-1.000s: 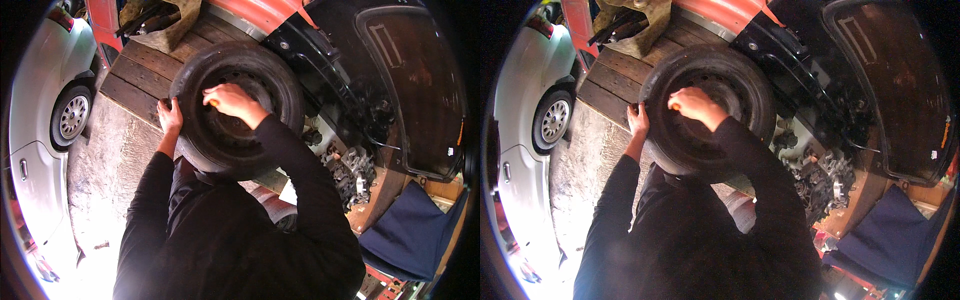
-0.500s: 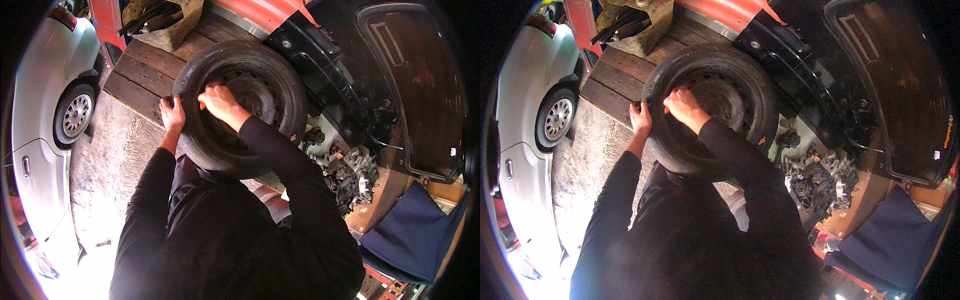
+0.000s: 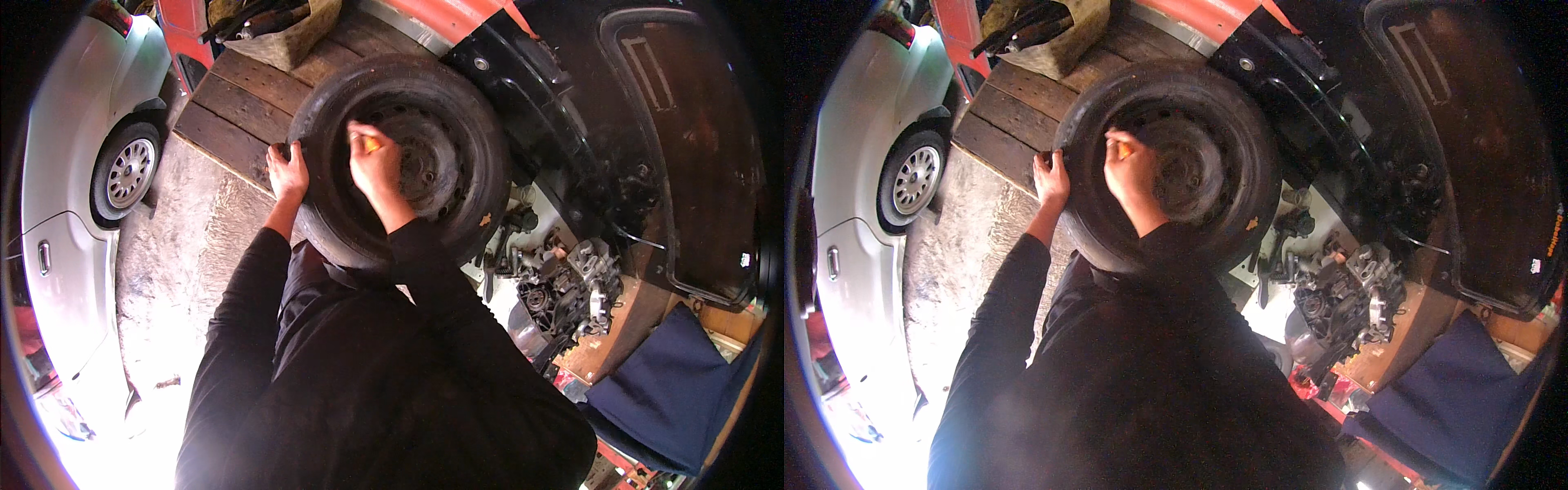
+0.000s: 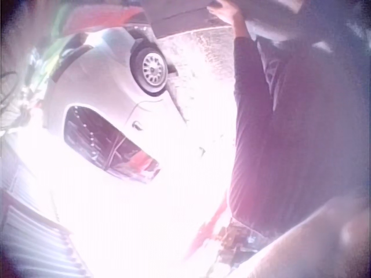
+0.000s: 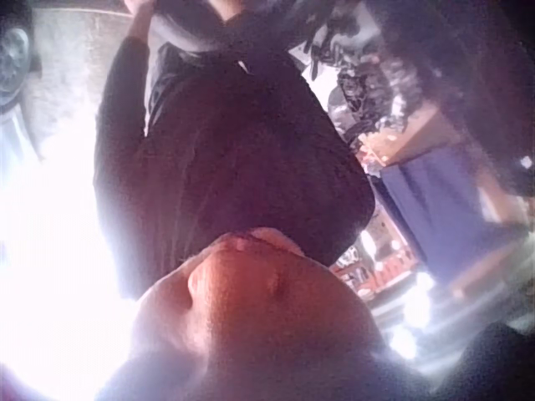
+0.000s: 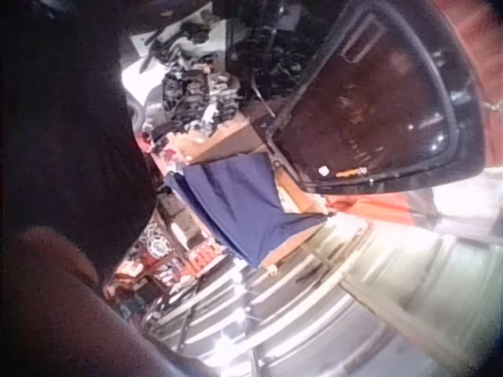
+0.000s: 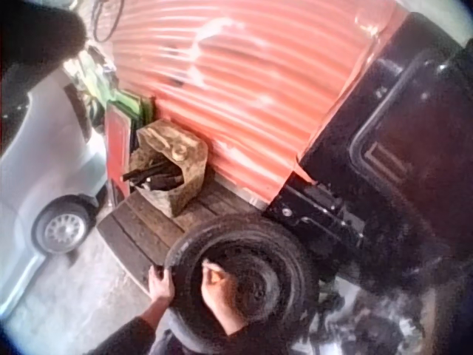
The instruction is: The person scrubs the inner surface of a car tire rim with a small orange-handled brush. They rotate the tire periodically to reach different areas and continue scrubbing the same rim throughout the clip.
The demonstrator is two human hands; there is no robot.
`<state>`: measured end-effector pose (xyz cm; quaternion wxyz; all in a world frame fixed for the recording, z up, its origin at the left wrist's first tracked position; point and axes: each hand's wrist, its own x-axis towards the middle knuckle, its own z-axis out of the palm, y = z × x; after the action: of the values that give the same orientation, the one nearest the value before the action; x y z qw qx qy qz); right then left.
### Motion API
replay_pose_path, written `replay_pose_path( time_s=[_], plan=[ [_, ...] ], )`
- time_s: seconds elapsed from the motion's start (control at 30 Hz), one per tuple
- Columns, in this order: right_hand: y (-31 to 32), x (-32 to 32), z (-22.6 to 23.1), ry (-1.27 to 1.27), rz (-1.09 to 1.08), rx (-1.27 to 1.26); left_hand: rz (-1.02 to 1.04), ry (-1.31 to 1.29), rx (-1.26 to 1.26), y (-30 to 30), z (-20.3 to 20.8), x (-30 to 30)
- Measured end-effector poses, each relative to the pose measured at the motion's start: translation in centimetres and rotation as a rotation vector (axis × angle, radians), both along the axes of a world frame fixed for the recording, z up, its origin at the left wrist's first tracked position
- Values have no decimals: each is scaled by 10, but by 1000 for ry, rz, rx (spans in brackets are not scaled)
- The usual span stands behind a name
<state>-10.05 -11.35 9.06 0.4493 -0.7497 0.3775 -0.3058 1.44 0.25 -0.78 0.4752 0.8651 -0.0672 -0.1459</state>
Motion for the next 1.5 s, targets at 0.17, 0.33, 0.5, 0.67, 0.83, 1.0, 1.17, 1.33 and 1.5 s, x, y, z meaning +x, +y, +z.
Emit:
replay_pose_path(
  time_s=[0.17, 0.33, 0.5, 0.67, 0.83, 1.0, 1.17, 1.33, 1.5],
  plan=[
    [29, -51, -2, 183, 299, 53, 22, -34, -8, 3, -11, 0],
    [-33, -92, 21, 439, 388, 595, 23, -43, 3, 6, -6, 0],
    [-3, -58, -11, -105, 222, 125, 10, -47, -5, -1, -4, 1],
    [6, -73, 19, 338, 479, 184, 5, -46, -25, 3, -9, 4],
    [-55, -135, 43, 707, 814, 300, 26, -40, -3, 4, -6, 8],
    [-28, -127, 31, 272, 570, 279, 34, -4, -51, 2, -10, 12],
    [-20, -140, 26, 386, 736, 361, 2, -29, -3, 8, -8, 19],
    [-97, -200, 41, 781, 721, 322, -14, -80, 71, 14, -19, 33],
    [-71, -193, 68, 591, 571, 77, -18, -104, 128, 13, -27, 35]
  ],
)
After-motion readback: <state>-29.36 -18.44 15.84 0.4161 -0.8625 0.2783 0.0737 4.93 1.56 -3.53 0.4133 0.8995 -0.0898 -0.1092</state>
